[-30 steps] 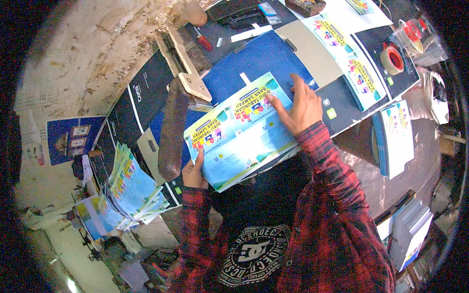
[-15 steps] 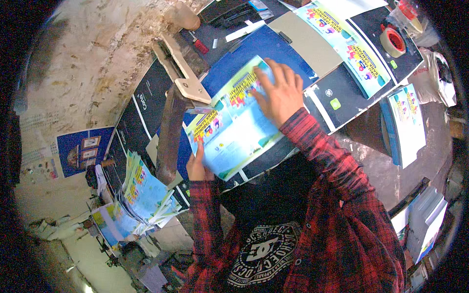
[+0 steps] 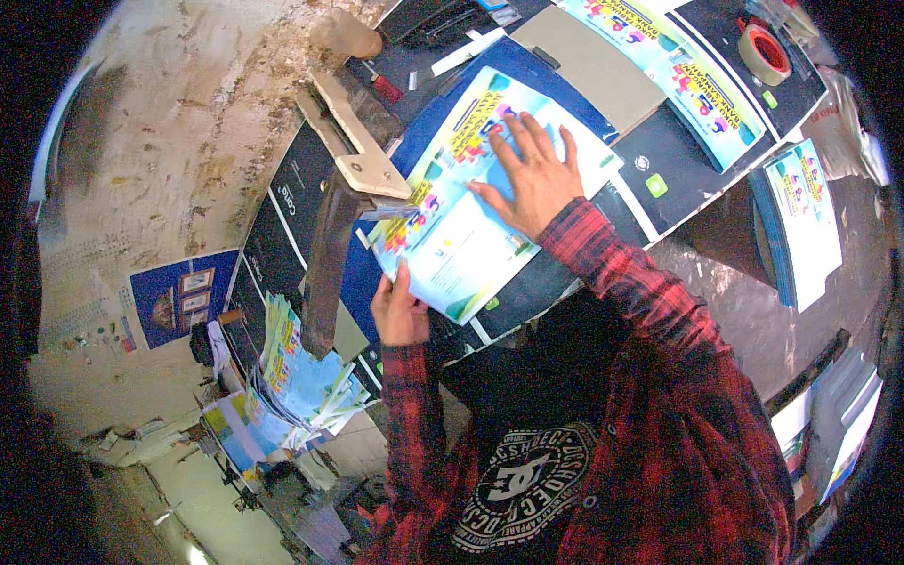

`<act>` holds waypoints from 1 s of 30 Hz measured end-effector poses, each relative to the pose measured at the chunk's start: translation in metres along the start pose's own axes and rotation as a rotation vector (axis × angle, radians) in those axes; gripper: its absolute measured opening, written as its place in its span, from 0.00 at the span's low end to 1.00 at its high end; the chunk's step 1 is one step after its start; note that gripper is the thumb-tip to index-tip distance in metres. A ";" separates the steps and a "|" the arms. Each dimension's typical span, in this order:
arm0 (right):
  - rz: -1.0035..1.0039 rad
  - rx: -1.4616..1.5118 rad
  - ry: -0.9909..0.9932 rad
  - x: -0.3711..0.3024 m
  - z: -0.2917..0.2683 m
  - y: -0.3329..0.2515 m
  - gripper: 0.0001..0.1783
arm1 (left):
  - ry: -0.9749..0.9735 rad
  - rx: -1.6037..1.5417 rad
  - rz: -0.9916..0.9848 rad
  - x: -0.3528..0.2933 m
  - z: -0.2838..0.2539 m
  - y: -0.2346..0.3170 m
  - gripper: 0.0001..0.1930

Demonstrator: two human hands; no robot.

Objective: The person operates a manual book binding machine to stitch the spine of a booklet. They repeatedly place the booklet into the machine, pull down the handle to drive the needles, and then remove the finished item to place it on a stack. The process is performed one at a time for multiple identical booklets.

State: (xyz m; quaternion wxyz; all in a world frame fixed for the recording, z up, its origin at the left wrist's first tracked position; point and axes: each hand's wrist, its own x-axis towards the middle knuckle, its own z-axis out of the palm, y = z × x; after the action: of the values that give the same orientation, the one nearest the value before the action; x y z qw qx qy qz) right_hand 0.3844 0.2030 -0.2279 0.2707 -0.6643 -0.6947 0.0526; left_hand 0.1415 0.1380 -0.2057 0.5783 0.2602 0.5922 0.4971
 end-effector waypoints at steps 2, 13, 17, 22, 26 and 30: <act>-0.012 -0.002 0.008 0.002 0.005 0.000 0.38 | 0.004 -0.070 -0.154 0.029 -0.021 -0.012 0.22; -0.091 -0.005 0.027 0.023 0.030 0.005 0.37 | -0.008 0.045 -0.363 0.056 -0.033 0.016 0.23; -0.099 -0.092 0.012 0.035 0.021 0.033 0.38 | -0.069 -0.009 -0.289 0.061 -0.001 0.010 0.23; -0.088 -0.092 -0.045 0.035 0.024 0.024 0.40 | -0.045 -0.004 -0.260 0.063 -0.011 0.012 0.23; -0.017 -0.057 -0.107 0.032 0.029 -0.001 0.42 | 0.018 0.059 -0.284 0.061 -0.021 0.019 0.26; 0.011 -0.116 -0.089 0.039 0.025 0.011 0.43 | -0.022 0.022 -0.261 0.070 -0.011 0.007 0.24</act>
State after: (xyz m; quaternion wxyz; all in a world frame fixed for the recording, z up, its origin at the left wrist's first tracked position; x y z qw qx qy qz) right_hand 0.3841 0.2484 -0.2417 0.2004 -0.6796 -0.7043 0.0431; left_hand 0.1161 0.1990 -0.2310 0.6417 0.1926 0.6200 0.4083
